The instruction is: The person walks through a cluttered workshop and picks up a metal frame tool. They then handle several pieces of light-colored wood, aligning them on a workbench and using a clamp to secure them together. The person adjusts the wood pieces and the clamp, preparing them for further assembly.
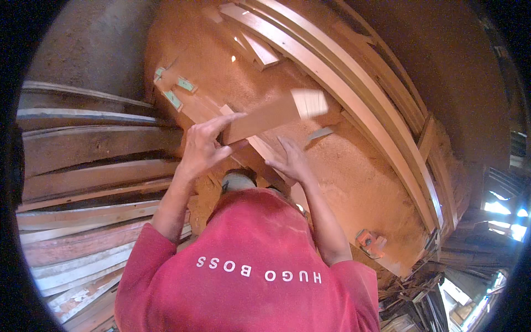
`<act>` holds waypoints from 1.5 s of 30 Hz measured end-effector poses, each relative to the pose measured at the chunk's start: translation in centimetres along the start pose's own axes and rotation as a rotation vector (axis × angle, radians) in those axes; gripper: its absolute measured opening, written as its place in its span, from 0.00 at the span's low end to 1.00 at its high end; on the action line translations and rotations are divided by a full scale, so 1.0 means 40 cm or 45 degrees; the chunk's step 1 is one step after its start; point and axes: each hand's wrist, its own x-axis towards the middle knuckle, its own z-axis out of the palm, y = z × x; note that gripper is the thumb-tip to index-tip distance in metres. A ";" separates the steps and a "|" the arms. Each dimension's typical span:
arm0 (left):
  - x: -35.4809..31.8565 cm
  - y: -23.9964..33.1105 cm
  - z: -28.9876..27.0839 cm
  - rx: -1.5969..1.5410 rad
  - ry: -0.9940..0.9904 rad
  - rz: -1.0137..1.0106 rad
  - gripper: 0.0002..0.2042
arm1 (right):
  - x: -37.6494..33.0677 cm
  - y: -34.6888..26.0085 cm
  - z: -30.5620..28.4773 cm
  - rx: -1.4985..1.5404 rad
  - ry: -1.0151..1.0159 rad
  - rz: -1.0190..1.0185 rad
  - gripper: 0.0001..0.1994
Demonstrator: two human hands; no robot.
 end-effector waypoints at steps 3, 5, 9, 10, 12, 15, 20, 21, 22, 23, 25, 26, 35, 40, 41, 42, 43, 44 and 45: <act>-0.030 -0.071 0.001 0.107 -0.173 0.136 0.20 | -0.104 0.047 0.087 -0.217 0.053 0.141 0.38; -0.050 -0.108 -0.006 0.215 -0.289 0.101 0.20 | -0.136 0.121 0.157 -0.193 0.023 0.192 0.34; -0.109 -0.196 -0.007 0.389 -0.389 0.232 0.18 | -0.129 0.180 0.222 -0.196 -0.069 0.281 0.26; -0.122 -0.217 0.000 0.462 -0.471 0.217 0.18 | -0.133 0.178 0.227 -0.162 -0.051 0.260 0.26; -0.138 -0.259 0.028 0.559 -0.549 0.263 0.17 | -0.139 0.171 0.203 -0.110 -0.006 0.211 0.25; -0.158 -0.329 0.087 0.616 -0.561 0.421 0.16 | -0.157 0.177 0.156 -0.145 -0.041 0.355 0.26; -0.179 -0.415 0.179 0.559 -0.507 0.533 0.15 | -0.247 0.196 0.022 -0.202 0.127 0.242 0.25; -0.192 -0.434 0.197 0.547 -0.490 0.560 0.15 | -0.260 0.177 -0.011 -0.181 0.157 0.279 0.25; -0.205 -0.463 0.222 0.565 -0.453 0.580 0.16 | -0.266 0.153 -0.046 -0.162 0.186 0.325 0.24; -0.221 -0.498 0.251 0.580 -0.420 0.597 0.16 | -0.277 0.143 -0.066 -0.141 0.211 0.376 0.24; -0.256 -0.538 0.291 0.608 -0.402 0.577 0.16 | -0.314 0.154 -0.083 -0.254 0.292 0.429 0.22; -0.275 -0.550 0.307 0.617 -0.435 0.550 0.17 | -0.331 0.154 -0.086 -0.315 0.327 0.451 0.22; -0.263 -0.571 0.311 0.594 -0.531 0.550 0.16 | -0.367 0.069 -0.148 -0.159 0.520 0.558 0.21; -0.163 -0.574 0.323 0.639 -0.734 0.518 0.14 | -0.339 0.033 -0.134 0.014 0.572 0.572 0.18; -0.132 -0.575 0.319 0.706 -0.807 0.482 0.15 | -0.333 0.026 -0.129 0.012 0.558 0.587 0.18; -0.106 -0.586 0.314 0.766 -0.876 0.445 0.16 | -0.329 0.019 -0.128 0.003 0.543 0.602 0.18; -0.084 -0.614 0.302 0.799 -0.888 0.417 0.16 | -0.324 0.011 -0.128 -0.005 0.529 0.619 0.18; -0.065 -0.656 0.287 0.792 -0.775 0.481 0.14 | -0.320 0.006 -0.133 -0.017 0.520 0.643 0.19; -0.053 -0.709 0.262 0.782 -0.662 0.546 0.13 | -0.311 -0.008 -0.139 -0.012 0.500 0.660 0.19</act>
